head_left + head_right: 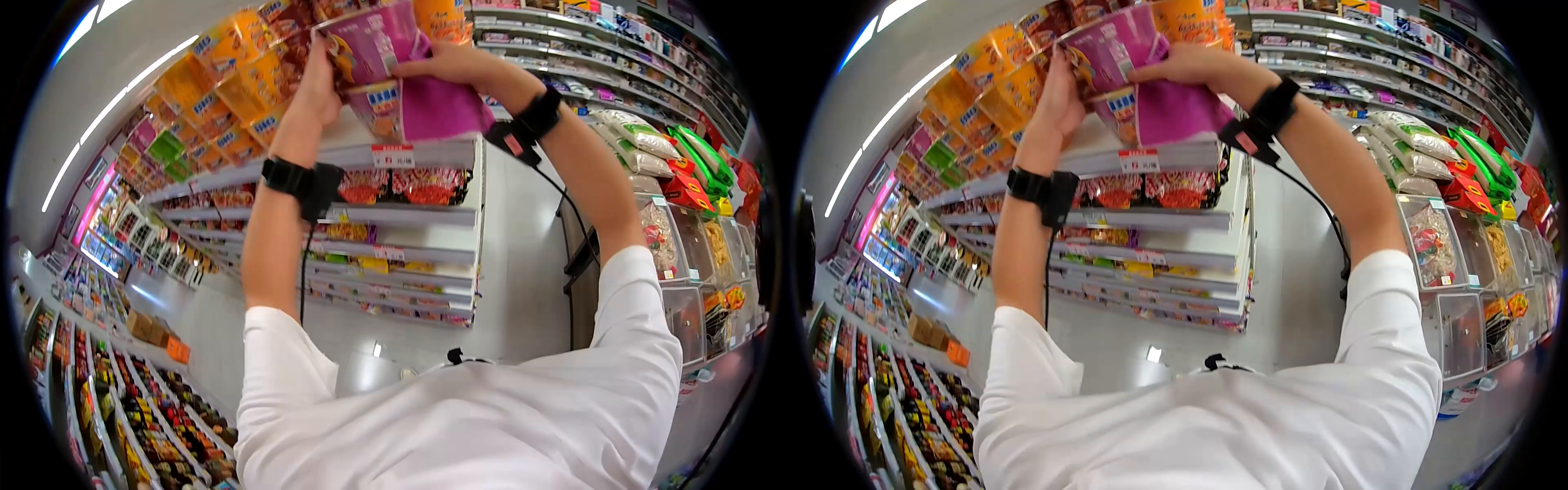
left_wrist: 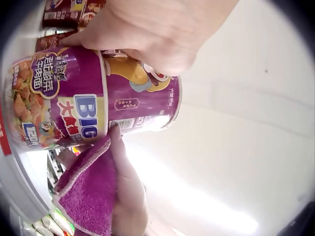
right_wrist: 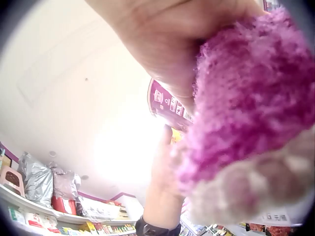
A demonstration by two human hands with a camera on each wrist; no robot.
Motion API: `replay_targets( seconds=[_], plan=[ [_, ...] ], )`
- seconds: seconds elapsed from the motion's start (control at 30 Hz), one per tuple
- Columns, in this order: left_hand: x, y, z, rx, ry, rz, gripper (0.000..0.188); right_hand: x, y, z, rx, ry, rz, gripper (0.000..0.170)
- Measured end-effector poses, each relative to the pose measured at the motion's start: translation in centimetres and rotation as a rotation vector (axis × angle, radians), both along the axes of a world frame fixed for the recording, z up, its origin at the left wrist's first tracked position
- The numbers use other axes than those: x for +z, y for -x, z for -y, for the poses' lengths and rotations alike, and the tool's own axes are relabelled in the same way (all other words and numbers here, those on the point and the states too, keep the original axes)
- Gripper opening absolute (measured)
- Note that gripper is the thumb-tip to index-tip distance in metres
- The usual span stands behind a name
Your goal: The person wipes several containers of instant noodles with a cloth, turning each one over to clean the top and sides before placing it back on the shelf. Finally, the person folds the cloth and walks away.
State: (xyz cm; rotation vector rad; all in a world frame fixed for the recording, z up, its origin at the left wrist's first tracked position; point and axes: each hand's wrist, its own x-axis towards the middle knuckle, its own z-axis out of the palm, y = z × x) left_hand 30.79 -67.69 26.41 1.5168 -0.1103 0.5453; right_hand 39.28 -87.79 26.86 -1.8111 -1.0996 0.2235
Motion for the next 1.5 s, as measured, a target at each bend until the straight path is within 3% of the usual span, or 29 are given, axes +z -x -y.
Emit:
replay_targets(
  seconds=[0.07,0.13,0.17,0.2,0.23,0.27,0.3,0.33,0.37,0.4,0.43,0.47,0.53,0.6,0.67,0.73,0.8,0.83,0.9,0.97,1.0,1.07,1.2,1.27,1.37,1.43,1.47,1.5],
  plan=[
    [-0.4,1.3,-0.8,0.058,0.084,-0.011,0.056,-0.1,-1.8,-2.3,0.035,0.043,-0.112,0.066],
    [-0.3,1.1,-3.2,0.113,-0.126,-0.031,0.064,-0.2,-1.4,-3.2,0.1,0.024,-0.059,0.069],
    [-0.6,0.5,-4.9,0.067,-0.063,0.068,0.055,-0.6,-1.3,-3.8,0.083,0.008,-0.134,0.057],
    [-0.9,1.1,-4.4,0.077,-0.05,0.052,0.055,-0.9,-1.8,-4.0,0.091,0.021,-0.15,0.057],
    [-0.3,1.7,-3.5,0.08,0.024,0.051,0.046,-0.7,-2.4,-3.9,0.206,-0.006,-0.096,0.06],
    [-0.1,2.2,-2.9,0.084,0.097,0.053,0.049,-0.5,-3.0,-3.6,0.322,-0.037,-0.04,0.064],
    [-0.9,2.9,-3.0,0.072,0.018,0.117,0.056,0.4,-1.3,-2.1,0.105,0.053,-0.027,0.043],
    [-1.9,4.0,-3.3,0.079,0.025,0.102,0.056,0.9,0.3,-0.4,-0.052,0.071,0.195,0.041],
    [-3.1,5.3,-3.6,0.233,-0.073,0.19,0.048,1.0,1.8,1.4,-0.211,0.09,0.42,0.038],
    [-4.3,6.7,-3.8,0.383,-0.175,0.281,0.041,0.8,3.0,3.1,-0.169,0.051,0.423,0.04],
    [-5.4,8.3,-3.5,0.349,-0.186,0.277,0.035,0.2,4.4,4.6,-0.133,0.01,0.424,0.042],
    [-7.0,10.2,-2.9,0.314,-0.195,0.267,0.031,-1.5,6.0,6.0,0.039,-0.182,0.28,0.048],
    [-12.2,12.8,-1.3,0.245,-0.075,0.073,0.039,-7.2,6.2,6.9,0.005,-0.195,0.398,0.034],
    [-17.2,14.8,2.3,0.1,-0.069,-0.073,0.045,-12.0,10.0,6.6,0.144,-0.183,0.133,0.031],
    [-23.1,15.4,6.7,-0.089,0.31,-0.096,0.05,-18.2,12.6,4.4,0.218,-0.31,-0.13,0.024],
    [-27.5,17.5,9.5,-0.065,0.418,-0.16,0.045,-23.5,15.4,2.6,0.036,-0.286,-0.263,0.023],
    [-30.2,17.5,9.4,0.075,0.201,-0.327,0.037,-29.0,17.2,1.3,-0.126,-0.319,-0.179,0.023],
    [-31.3,17.5,8.8,0.101,0.342,-0.393,0.03,-29.4,18.2,1.6,-0.145,-0.316,-0.205,0.025],
    [-32.1,18.9,7.7,0.087,0.289,-0.469,0.026,-30.1,19.5,1.5,-0.185,-0.307,-0.236,0.027],
    [-32.1,19.4,7.1,0.116,0.153,-0.525,0.02,-30.8,20.7,1.2,-0.144,-0.321,-0.516,0.035],
    [-32.6,19.8,6.4,0.078,0.144,-0.534,0.02,-30.6,21.3,1.1,-0.184,-0.329,-0.515,0.035],
    [-34.6,19.4,4.8,0.115,-0.174,-0.473,0.024,-29.7,21.3,1.3,-0.245,-0.104,-0.463,0.04],
    [-36.6,19.7,3.4,0.016,-0.197,-0.373,0.026,-30.7,23.0,1.0,-0.417,-0.084,-0.382,0.044],
    [-37.3,20.4,3.2,0.123,-0.158,-0.333,0.027,-31.7,25.4,0.1,-0.543,-0.082,-0.257,0.046],
    [-37.3,21.0,2.9,0.145,-0.173,-0.384,0.03,-33.2,27.9,-0.6,-0.591,-0.139,-0.021,0.048],
    [-39.0,20.7,2.5,0.112,-0.098,-0.334,0.03,-32.4,30.1,-1.6,-0.532,0.043,0.366,0.059],
    [-39.6,20.9,2.6,0.103,-0.039,-0.311,0.031,-32.4,30.9,-1.8,-0.543,0.055,0.369,0.059],
    [-39.7,21.0,2.2,-0.015,-0.051,-0.454,0.036,-32.4,31.4,-2.0,-0.523,0.15,0.214,0.065]
  ],
)
